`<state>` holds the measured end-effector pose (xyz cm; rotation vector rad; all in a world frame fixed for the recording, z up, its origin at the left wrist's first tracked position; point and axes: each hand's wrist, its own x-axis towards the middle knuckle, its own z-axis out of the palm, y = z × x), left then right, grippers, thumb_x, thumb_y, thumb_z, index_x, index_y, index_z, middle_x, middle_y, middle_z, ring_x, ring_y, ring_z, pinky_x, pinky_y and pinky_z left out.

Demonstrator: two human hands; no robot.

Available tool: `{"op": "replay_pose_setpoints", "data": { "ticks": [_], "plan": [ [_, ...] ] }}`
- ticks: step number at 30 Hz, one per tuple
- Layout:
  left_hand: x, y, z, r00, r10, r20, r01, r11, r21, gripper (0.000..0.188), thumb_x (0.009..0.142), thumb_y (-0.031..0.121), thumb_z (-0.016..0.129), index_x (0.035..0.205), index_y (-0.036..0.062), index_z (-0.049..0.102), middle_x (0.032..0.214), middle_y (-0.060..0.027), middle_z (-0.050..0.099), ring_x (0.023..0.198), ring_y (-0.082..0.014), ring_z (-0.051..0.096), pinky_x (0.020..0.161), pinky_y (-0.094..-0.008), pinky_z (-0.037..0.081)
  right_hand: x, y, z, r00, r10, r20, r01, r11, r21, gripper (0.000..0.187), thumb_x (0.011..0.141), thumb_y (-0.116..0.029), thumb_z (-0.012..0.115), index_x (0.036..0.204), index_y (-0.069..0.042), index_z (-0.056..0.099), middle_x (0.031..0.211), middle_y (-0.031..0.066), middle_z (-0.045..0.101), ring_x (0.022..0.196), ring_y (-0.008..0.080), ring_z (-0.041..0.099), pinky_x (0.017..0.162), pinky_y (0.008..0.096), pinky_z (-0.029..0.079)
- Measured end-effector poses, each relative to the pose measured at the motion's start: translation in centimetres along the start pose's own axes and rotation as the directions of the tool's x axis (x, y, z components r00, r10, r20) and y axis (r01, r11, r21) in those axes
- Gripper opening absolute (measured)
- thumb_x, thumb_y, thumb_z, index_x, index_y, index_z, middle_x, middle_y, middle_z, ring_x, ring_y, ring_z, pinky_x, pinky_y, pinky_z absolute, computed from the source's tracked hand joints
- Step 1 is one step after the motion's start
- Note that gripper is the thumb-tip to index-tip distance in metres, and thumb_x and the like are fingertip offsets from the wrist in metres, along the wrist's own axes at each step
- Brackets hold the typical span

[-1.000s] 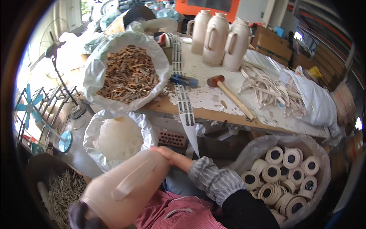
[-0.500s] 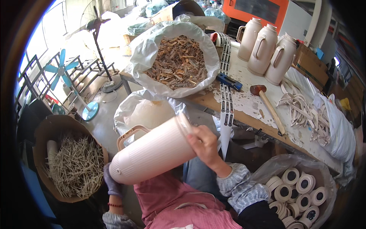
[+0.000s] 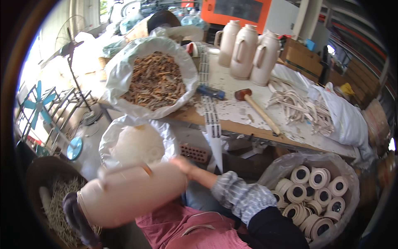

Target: The person sits on the floor and assembles white thermos bottles by attaching handles, applying labels, and wrapping tape around the bodies. They repeatedly pick up bottles, affix parts, and place finished units on a nearby table.

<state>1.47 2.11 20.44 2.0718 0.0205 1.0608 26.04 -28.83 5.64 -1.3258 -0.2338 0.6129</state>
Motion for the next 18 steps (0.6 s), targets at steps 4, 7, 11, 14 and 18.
{"op": "replay_pose_setpoints", "data": {
  "ticks": [4,7,11,14,18],
  "plan": [
    [5.1,10.1,2.0,0.656,0.528,0.540,-0.675,0.730,0.107,0.021,0.073,0.014,0.066,0.091,0.0054,0.060,0.099,-0.0220,0.061,0.079,-0.0376,0.061,0.072,-0.0459,0.048,-0.3,5.9,-0.5,0.880,0.419,0.222,-0.318,0.869,-0.378,0.025,0.095,-0.027,0.058,0.103,-0.004,0.064,0.092,0.0074,0.067,0.078,0.0167,0.064,0.067,0.0324,0.055],
    [7.4,11.8,6.1,0.815,-0.016,0.579,-0.172,0.948,0.269,0.022,0.071,0.008,0.068,0.091,0.0010,0.061,0.090,-0.0186,0.063,0.073,-0.0362,0.062,0.066,-0.0398,0.049,-1.0,1.2,-5.6,0.951,-0.028,0.309,0.178,0.864,-0.471,0.023,0.092,-0.022,0.062,0.105,-0.003,0.064,0.089,0.0064,0.066,0.066,0.0129,0.063,0.052,0.0273,0.054],
    [8.9,10.2,8.8,0.684,0.002,0.729,-0.102,0.991,0.092,0.060,0.056,0.010,0.081,0.111,-0.0026,0.061,0.106,-0.0180,0.064,0.094,-0.0311,0.065,0.083,-0.0347,0.051,-1.3,-12.5,-22.0,0.736,-0.576,-0.355,0.443,0.807,-0.390,0.017,0.092,-0.009,0.059,0.108,-0.004,0.063,0.088,0.0072,0.067,0.064,0.0113,0.062,0.056,0.0248,0.052],
    [8.5,8.6,10.0,0.654,0.085,0.752,-0.053,0.996,-0.066,0.057,0.054,0.014,0.087,0.106,0.0052,0.067,0.118,-0.0201,0.061,0.105,-0.0336,0.063,0.087,-0.0389,0.050,-5.7,-18.4,-35.1,0.438,-0.636,-0.636,0.283,0.769,-0.574,0.018,0.092,-0.007,0.056,0.106,0.003,0.063,0.086,0.0097,0.067,0.065,0.0134,0.064,0.053,0.0258,0.055],
    [7.4,8.0,12.2,0.626,0.256,0.737,-0.233,0.963,-0.137,0.046,0.051,0.015,0.089,0.094,0.0130,0.072,0.129,-0.0189,0.056,0.108,-0.0345,0.059,0.087,-0.0413,0.049,-6.6,-18.2,-44.3,0.353,-0.391,-0.850,-0.009,0.907,-0.421,0.036,0.087,-0.021,0.061,0.110,0.006,0.060,0.091,0.0168,0.066,0.070,0.0219,0.067,0.056,0.0319,0.056]
  ]
}}
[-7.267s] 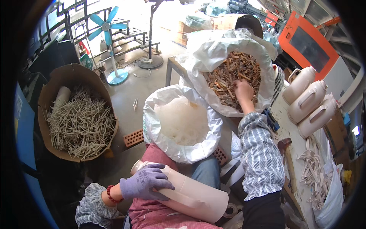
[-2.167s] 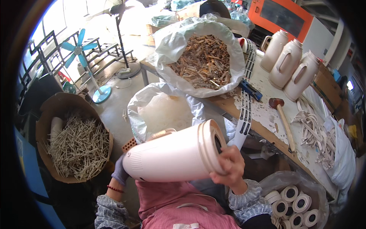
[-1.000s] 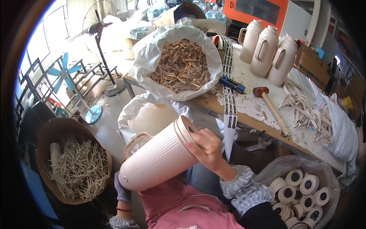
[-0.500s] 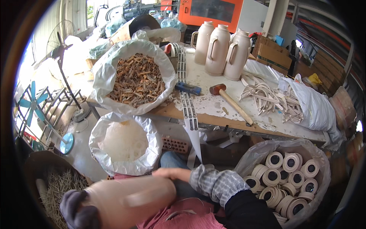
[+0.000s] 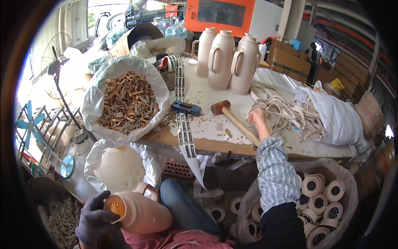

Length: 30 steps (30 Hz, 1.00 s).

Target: The person sits on the floor and assembles white thermos bottles by attaching handles, applying labels, and wrapping tape around the bodies. They repeatedly pick up bottles, affix parts, and place finished units on a nearby table.

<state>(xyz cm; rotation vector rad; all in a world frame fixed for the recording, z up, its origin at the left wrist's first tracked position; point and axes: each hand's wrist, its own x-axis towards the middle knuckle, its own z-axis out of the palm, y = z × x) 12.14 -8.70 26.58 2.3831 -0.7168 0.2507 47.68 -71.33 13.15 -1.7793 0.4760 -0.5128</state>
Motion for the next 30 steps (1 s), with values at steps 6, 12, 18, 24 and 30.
{"op": "replay_pose_setpoints", "data": {
  "ticks": [6,12,18,24,30],
  "plan": [
    [1.9,3.4,2.4,0.987,0.106,-0.122,-0.050,0.916,0.399,0.034,0.054,0.020,0.085,0.081,0.0142,0.064,0.110,-0.0104,0.061,0.115,-0.0409,0.052,0.091,-0.0527,0.044,4.8,2.9,3.2,0.905,0.078,-0.418,-0.295,0.825,-0.483,0.081,0.080,-0.064,0.058,0.123,0.005,0.055,0.134,0.0244,0.047,0.122,0.0384,0.048,0.097,0.0524,0.041],
    [3.1,4.7,2.8,0.935,0.345,-0.082,-0.296,0.886,0.358,0.019,0.071,0.014,0.070,0.085,0.0083,0.059,0.096,-0.0178,0.064,0.089,-0.0384,0.063,0.077,-0.0512,0.052,5.5,1.7,3.0,0.889,0.267,-0.371,-0.195,0.956,0.220,0.043,0.076,-0.018,0.079,0.111,0.002,0.062,0.092,0.0108,0.068,0.072,0.0179,0.065,0.061,0.0331,0.053],
    [1.8,3.4,3.7,0.954,0.233,-0.187,-0.157,0.924,0.349,0.034,0.055,0.010,0.078,0.078,0.0096,0.053,0.075,-0.0063,0.055,0.073,-0.0292,0.057,0.084,-0.0543,0.049,2.1,0.6,-2.4,0.968,-0.220,0.120,-0.101,0.094,0.990,0.022,0.096,-0.018,0.055,0.113,-0.005,0.060,0.096,0.0033,0.065,0.074,0.0112,0.057,0.063,0.0260,0.046],
    [0.8,3.9,4.4,0.932,0.292,-0.216,-0.170,0.876,0.452,0.039,0.049,0.011,0.079,0.076,0.0134,0.051,0.072,-0.0030,0.052,0.066,-0.0258,0.054,0.074,-0.0470,0.049,1.1,-2.5,-7.3,0.868,-0.489,-0.085,0.493,0.870,0.028,0.017,0.096,-0.013,0.057,0.109,-0.004,0.062,0.103,0.0091,0.061,0.085,0.0165,0.059,0.071,0.0333,0.050],
    [-1.1,4.7,4.9,0.926,0.282,-0.252,-0.145,0.880,0.452,0.026,0.064,0.020,0.082,0.072,0.0178,0.057,0.063,0.0022,0.050,0.060,-0.0195,0.056,0.071,-0.0413,0.051,-9.1,-13.1,-0.5,0.443,-0.886,0.139,0.861,0.377,-0.341,0.026,0.099,-0.023,0.053,0.096,0.000,0.065,0.080,0.0074,0.061,0.072,0.0165,0.060,0.066,0.0305,0.047]
  ]
}}
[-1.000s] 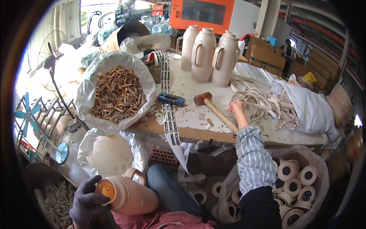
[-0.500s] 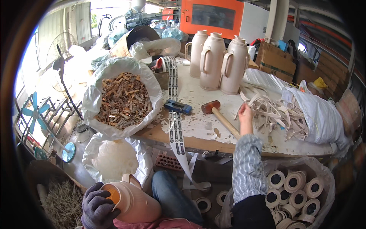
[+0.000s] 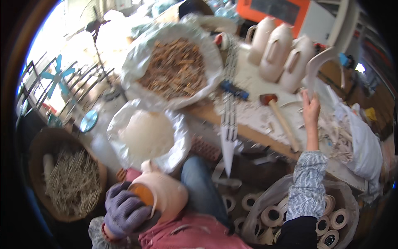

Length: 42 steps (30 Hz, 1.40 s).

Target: The person sits on the floor and assembles white thermos bottles by attaching handles, applying labels, and wrapping tape around the bodies. They repeatedly pick up bottles, affix parts, and place finished units on a nearby table.

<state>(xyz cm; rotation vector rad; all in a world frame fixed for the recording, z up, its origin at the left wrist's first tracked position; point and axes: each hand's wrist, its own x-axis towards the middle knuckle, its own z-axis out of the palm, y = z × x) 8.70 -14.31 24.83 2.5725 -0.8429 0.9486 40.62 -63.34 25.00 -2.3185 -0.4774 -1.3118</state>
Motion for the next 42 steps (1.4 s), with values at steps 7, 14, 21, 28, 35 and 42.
{"op": "replay_pose_setpoints", "data": {
  "ticks": [7,14,21,28,35,42],
  "plan": [
    [-1.8,1.9,-0.7,0.998,-0.056,0.021,0.056,0.998,-0.032,0.028,0.064,0.020,0.084,0.079,0.0165,0.061,0.070,0.0026,0.053,0.066,-0.0152,0.057,0.073,-0.0404,0.056,-7.0,-24.1,4.5,0.887,0.029,0.460,-0.459,0.142,0.877,0.026,0.093,-0.023,0.065,0.107,-0.001,0.062,0.067,-0.0025,0.055,0.051,0.0044,0.050,0.048,0.0191,0.044],
    [-4.2,2.1,-1.7,0.988,0.034,0.151,-0.026,0.998,-0.058,0.030,0.066,0.024,0.085,0.086,0.0179,0.063,0.078,0.0030,0.056,0.072,-0.0160,0.059,0.076,-0.0431,0.058,-14.9,-36.6,4.7,0.583,0.139,0.800,-0.693,-0.428,0.580,0.022,0.102,-0.019,0.044,0.110,0.000,0.051,0.055,-0.0036,0.034,0.041,0.0047,0.029,0.038,0.0219,0.029],
    [-6.2,2.4,-0.9,0.997,0.069,0.021,-0.068,0.997,-0.035,0.026,0.074,0.032,0.081,0.090,0.0175,0.066,0.087,-0.0010,0.056,0.078,-0.0163,0.058,0.072,-0.0396,0.059,-17.2,-37.4,3.8,0.468,0.232,0.852,-0.807,-0.280,0.520,0.029,0.097,-0.010,0.038,0.122,0.001,0.049,0.058,0.0007,0.044,0.041,0.0054,0.031,0.041,0.0214,0.028],
    [-7.5,1.6,-0.6,0.829,-0.493,-0.264,0.409,0.856,-0.315,0.050,0.092,0.052,0.052,0.114,0.0079,0.061,0.119,-0.0098,0.054,0.106,-0.0264,0.057,0.086,-0.0386,0.052,-18.4,-38.3,2.6,0.538,0.094,0.838,-0.808,-0.228,0.544,0.023,0.097,-0.009,0.041,0.120,-0.005,0.041,0.082,0.0073,0.056,0.054,0.0031,0.038,0.049,0.0171,0.032],
    [-8.5,-0.4,1.5,0.343,-0.789,0.509,0.564,-0.260,-0.784,0.035,0.091,0.028,0.059,0.109,-0.0017,0.061,0.098,-0.0082,0.063,0.090,-0.0125,0.060,0.079,-0.0284,0.050,-19.1,-38.3,2.4,0.393,-0.149,0.907,-0.919,-0.083,0.385,0.028,0.094,-0.009,0.041,0.120,0.000,0.039,0.097,0.0152,0.064,0.084,0.0133,0.056,0.081,0.0260,0.045],
    [-8.6,2.1,3.1,0.314,-0.698,0.643,0.389,-0.524,-0.758,0.025,0.086,0.018,0.063,0.105,0.0013,0.062,0.090,-0.0024,0.062,0.079,-0.0071,0.057,0.071,-0.0216,0.047,-19.1,-35.9,1.6,0.335,-0.130,0.933,-0.935,-0.172,0.312,0.030,0.090,-0.009,0.045,0.118,0.000,0.045,0.098,0.0194,0.065,0.087,0.0198,0.061,0.086,0.0324,0.047]
  ]
}}
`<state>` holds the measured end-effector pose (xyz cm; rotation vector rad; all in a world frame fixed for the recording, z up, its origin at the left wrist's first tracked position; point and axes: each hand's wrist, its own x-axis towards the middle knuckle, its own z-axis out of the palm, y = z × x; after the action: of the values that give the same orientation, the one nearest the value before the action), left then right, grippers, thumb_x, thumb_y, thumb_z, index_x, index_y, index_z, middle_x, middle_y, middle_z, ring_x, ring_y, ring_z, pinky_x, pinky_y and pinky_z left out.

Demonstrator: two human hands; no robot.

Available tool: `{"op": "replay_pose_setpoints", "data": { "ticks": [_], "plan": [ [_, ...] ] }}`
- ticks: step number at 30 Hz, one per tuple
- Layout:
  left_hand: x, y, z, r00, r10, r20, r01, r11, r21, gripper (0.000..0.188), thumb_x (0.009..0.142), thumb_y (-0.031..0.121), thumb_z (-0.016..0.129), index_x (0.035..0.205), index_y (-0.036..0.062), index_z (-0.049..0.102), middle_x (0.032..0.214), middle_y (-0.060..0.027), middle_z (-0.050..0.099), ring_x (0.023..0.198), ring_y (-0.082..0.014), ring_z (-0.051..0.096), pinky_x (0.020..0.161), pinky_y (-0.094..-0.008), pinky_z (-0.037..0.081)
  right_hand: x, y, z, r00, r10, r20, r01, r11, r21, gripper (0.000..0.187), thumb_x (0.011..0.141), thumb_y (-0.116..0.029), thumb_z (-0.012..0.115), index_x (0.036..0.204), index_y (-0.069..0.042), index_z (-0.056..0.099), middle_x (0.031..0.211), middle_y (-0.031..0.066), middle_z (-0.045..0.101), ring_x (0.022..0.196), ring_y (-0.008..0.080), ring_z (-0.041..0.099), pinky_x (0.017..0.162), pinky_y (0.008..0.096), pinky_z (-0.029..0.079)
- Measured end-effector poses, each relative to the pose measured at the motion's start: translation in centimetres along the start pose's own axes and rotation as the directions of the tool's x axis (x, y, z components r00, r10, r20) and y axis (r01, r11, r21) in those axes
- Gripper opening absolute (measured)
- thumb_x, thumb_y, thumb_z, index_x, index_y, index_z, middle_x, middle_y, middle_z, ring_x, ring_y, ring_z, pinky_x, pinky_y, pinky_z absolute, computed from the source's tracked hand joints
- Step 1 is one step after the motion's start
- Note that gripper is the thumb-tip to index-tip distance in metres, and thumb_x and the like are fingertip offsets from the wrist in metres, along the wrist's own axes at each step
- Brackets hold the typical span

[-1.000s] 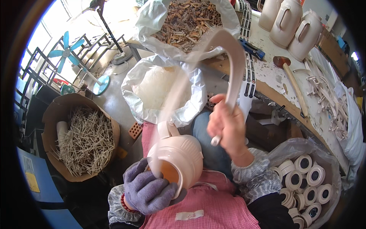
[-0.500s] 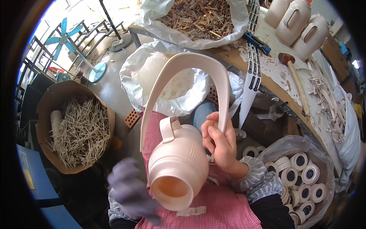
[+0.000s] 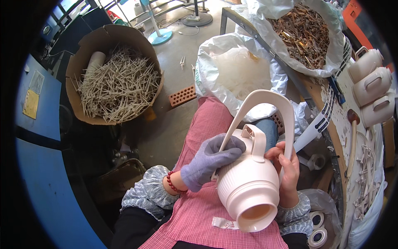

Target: The person sits on the floor and assembles white thermos bottles by attaching handles, applying labels, and wrapping tape around the bodies. They repeatedly pick up bottles, affix parts, and place finished units on a nearby table.

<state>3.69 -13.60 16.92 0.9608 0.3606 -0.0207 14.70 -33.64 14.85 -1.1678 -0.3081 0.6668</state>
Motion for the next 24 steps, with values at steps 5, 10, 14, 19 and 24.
{"op": "replay_pose_setpoints", "data": {
  "ticks": [5,10,14,19,24],
  "plan": [
    [-1.1,-1.9,-0.5,0.997,0.052,-0.048,-0.055,0.998,-0.045,0.025,0.090,0.015,0.067,0.110,0.0021,0.060,0.095,-0.0017,0.061,0.086,-0.0071,0.056,0.079,-0.0227,0.047,-0.6,0.2,-0.1,0.998,0.057,-0.003,-0.057,0.998,-0.020,0.026,0.089,-0.008,0.046,0.113,-0.001,0.049,0.097,0.0157,0.064,0.090,0.0187,0.059,0.087,0.0316,0.046],
    [-1.7,-2.5,2.4,0.951,0.242,-0.190,-0.213,0.964,0.162,0.021,0.095,0.015,0.052,0.111,0.0029,0.059,0.105,-0.0064,0.059,0.095,-0.0122,0.055,0.083,-0.0259,0.046,-1.5,-0.1,0.7,0.998,0.032,-0.045,-0.038,0.992,-0.120,0.024,0.093,-0.015,0.042,0.110,-0.001,0.051,0.097,0.0101,0.060,0.089,0.0146,0.054,0.085,0.0282,0.043],
    [0.2,-1.3,0.8,0.917,0.393,-0.069,-0.366,0.898,0.246,0.018,0.096,0.012,0.057,0.110,0.0019,0.060,0.104,-0.0039,0.060,0.094,-0.0102,0.055,0.085,-0.0251,0.045,0.9,0.0,1.0,0.978,-0.193,0.084,0.188,0.980,0.064,0.042,0.102,-0.035,0.037,0.117,0.002,0.052,0.099,0.0110,0.059,0.092,0.0144,0.055,0.088,0.0290,0.042],
    [1.0,2.4,-2.3,0.736,0.657,0.161,-0.206,-0.009,0.979,0.018,0.092,0.016,0.057,0.104,0.0032,0.061,0.106,-0.0115,0.061,0.094,-0.0204,0.060,0.078,-0.0325,0.049,9.4,-0.8,0.9,0.688,-0.606,0.399,0.719,0.494,-0.490,0.045,0.096,-0.033,0.053,0.128,-0.001,0.049,0.112,0.0138,0.059,0.102,0.0199,0.056,0.088,0.0306,0.045],
    [3.1,8.8,-0.4,0.708,0.654,0.267,-0.604,0.364,0.709,0.019,0.088,0.009,0.056,0.105,0.0040,0.061,0.115,-0.0151,0.059,0.100,-0.0233,0.059,0.078,-0.0334,0.049,14.9,-4.9,-0.6,0.789,-0.354,0.502,0.566,0.737,-0.369,0.025,0.088,-0.015,0.068,0.110,-0.003,0.064,0.090,0.0045,0.062,0.080,0.0118,0.056,0.070,0.0269,0.047]
  ]
}}
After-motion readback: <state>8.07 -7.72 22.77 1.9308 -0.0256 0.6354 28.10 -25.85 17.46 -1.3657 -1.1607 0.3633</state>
